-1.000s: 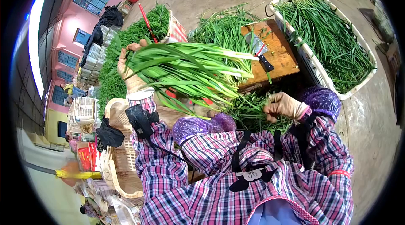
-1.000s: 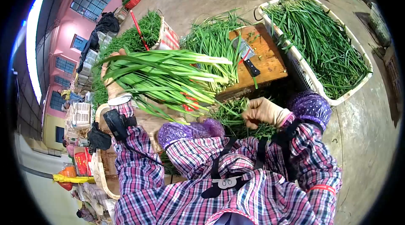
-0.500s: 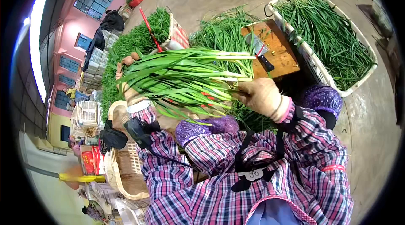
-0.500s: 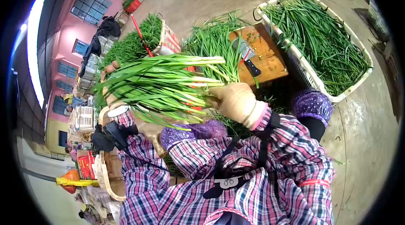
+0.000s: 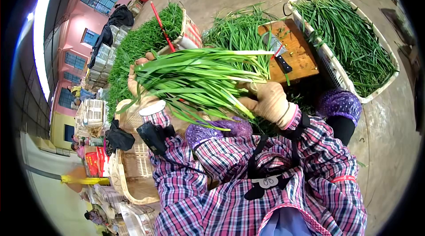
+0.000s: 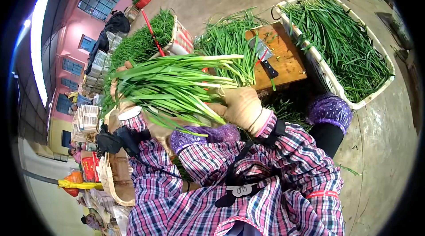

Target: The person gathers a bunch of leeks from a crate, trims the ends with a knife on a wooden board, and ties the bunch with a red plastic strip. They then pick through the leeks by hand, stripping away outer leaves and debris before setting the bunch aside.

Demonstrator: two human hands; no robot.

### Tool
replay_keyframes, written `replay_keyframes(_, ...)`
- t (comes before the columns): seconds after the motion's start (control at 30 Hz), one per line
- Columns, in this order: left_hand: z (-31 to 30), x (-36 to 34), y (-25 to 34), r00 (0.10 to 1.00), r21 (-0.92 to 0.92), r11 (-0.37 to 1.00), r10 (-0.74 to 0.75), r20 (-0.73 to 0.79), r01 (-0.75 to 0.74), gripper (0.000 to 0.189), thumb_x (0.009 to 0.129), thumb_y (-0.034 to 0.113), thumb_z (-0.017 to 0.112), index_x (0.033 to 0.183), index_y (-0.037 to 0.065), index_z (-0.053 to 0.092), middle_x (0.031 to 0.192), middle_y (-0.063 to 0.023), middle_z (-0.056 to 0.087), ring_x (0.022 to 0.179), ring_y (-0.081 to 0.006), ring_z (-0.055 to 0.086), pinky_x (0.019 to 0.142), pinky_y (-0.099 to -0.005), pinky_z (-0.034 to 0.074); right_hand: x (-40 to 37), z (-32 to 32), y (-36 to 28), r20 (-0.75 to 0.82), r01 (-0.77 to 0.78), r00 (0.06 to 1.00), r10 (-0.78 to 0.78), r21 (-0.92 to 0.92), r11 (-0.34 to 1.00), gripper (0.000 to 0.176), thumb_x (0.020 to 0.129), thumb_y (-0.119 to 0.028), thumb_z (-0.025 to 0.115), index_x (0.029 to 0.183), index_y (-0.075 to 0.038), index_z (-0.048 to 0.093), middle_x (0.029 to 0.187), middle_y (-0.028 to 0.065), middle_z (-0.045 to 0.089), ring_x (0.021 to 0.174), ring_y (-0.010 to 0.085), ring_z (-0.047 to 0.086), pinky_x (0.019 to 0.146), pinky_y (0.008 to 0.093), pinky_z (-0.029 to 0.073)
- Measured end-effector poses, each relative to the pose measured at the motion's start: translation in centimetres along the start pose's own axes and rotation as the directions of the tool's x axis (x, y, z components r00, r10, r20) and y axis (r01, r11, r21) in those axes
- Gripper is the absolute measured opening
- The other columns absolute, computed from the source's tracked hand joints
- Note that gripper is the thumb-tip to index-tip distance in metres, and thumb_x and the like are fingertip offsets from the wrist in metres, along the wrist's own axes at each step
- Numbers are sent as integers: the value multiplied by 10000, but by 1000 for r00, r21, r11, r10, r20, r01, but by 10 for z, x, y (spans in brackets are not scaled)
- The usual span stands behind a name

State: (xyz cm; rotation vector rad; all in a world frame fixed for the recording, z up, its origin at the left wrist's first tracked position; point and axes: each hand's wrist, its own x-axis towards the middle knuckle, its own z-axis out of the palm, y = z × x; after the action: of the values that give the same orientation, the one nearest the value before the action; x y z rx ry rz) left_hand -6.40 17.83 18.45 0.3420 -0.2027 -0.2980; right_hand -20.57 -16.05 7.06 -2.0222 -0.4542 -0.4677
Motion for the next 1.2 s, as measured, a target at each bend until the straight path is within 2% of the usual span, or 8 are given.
replay_keyframes(0.17, -3, -6, -14, 984, 275, 960, -8, 178, -42, 281, 899, 197, 484, 979, -38, 615, 1084, -203, 621, 1098, -337, 552, 998, -582, 375, -16, 5, 2, 122, -271, 961, 247, 577, 770, 247, 885, -168, 627, 1071, -6, 634, 856, -7, 652, 754, 66, 559, 676, 239, 474)
replay_keyframes(0.23, 2, -6, -22, 976, 297, 954, -24, 218, -43, 282, 901, 196, 476, 983, -36, 615, 1054, -201, 634, 1088, -339, 558, 993, -587, 377, -16, 4, 0, 358, -449, 888, 289, 809, 380, 246, 891, -155, 618, 1090, -10, 632, 869, -49, 624, 766, 48, 529, 686, 218, 453)
replay_keyframes(0.4, 22, -9, -47, 971, 324, 920, 239, -16, -221, 299, 913, 273, 463, 829, 15, 589, 853, -146, 636, 932, -333, 610, 855, -576, 462, -15, -2, 6, 467, -513, 858, 214, 768, 383, 250, 871, -145, 645, 1087, -20, 637, 916, -22, 642, 797, 61, 557, 719, 218, 469)
replay_keyframes(0.67, 39, -6, -52, 990, 396, 908, 136, 26, -136, 283, 917, 273, 480, 833, 19, 573, 802, -109, 611, 861, -319, 618, 845, -501, 485, -17, -1, 20, 361, -434, 899, 249, 649, 625, 234, 844, -114, 679, 1053, -17, 633, 982, 19, 653, 858, 75, 577, 786, 258, 498)
replay_keyframes(0.73, 40, -6, -51, 996, 371, 924, 87, 33, -93, 253, 918, 252, 474, 850, 23, 557, 796, -106, 593, 893, -322, 608, 875, -482, 474, -22, 12, 38, 423, -432, 891, 162, 902, 18, 238, 836, -110, 689, 1042, -8, 626, 956, 19, 644, 844, 75, 569, 759, 244, 495)
replay_keyframes(0.87, 45, -3, -53, 992, 310, 948, 102, -68, -76, 213, 889, 266, 515, 840, 64, 563, 748, -89, 599, 837, -327, 609, 834, -466, 486, -18, -3, 21, 455, -505, 861, 226, 813, 289, 246, 825, -106, 702, 1033, -5, 618, 899, 9, 630, 824, 79, 567, 735, 236, 494)
replay_keyframes(0.93, 47, -6, -56, 986, 326, 942, 125, -108, -84, 209, 889, 265, 510, 838, 69, 562, 736, -88, 599, 844, -331, 611, 833, -471, 486, -16, -9, 9, 356, -428, 900, 252, 609, 668, 242, 827, -104, 700, 1034, -11, 617, 862, -2, 619, 800, 75, 561, 713, 233, 490)
replay_keyframes(1.2, 40, -5, -52, 986, 365, 925, 148, -81, -109, 226, 904, 261, 486, 857, 50, 552, 752, -100, 593, 862, -338, 613, 837, -488, 486, -19, -1, 8, 321, -422, 907, 274, 697, 580, 268, 809, -106, 704, 1046, -19, 615, 870, 2, 609, 787, 72, 529, 689, 232, 459)
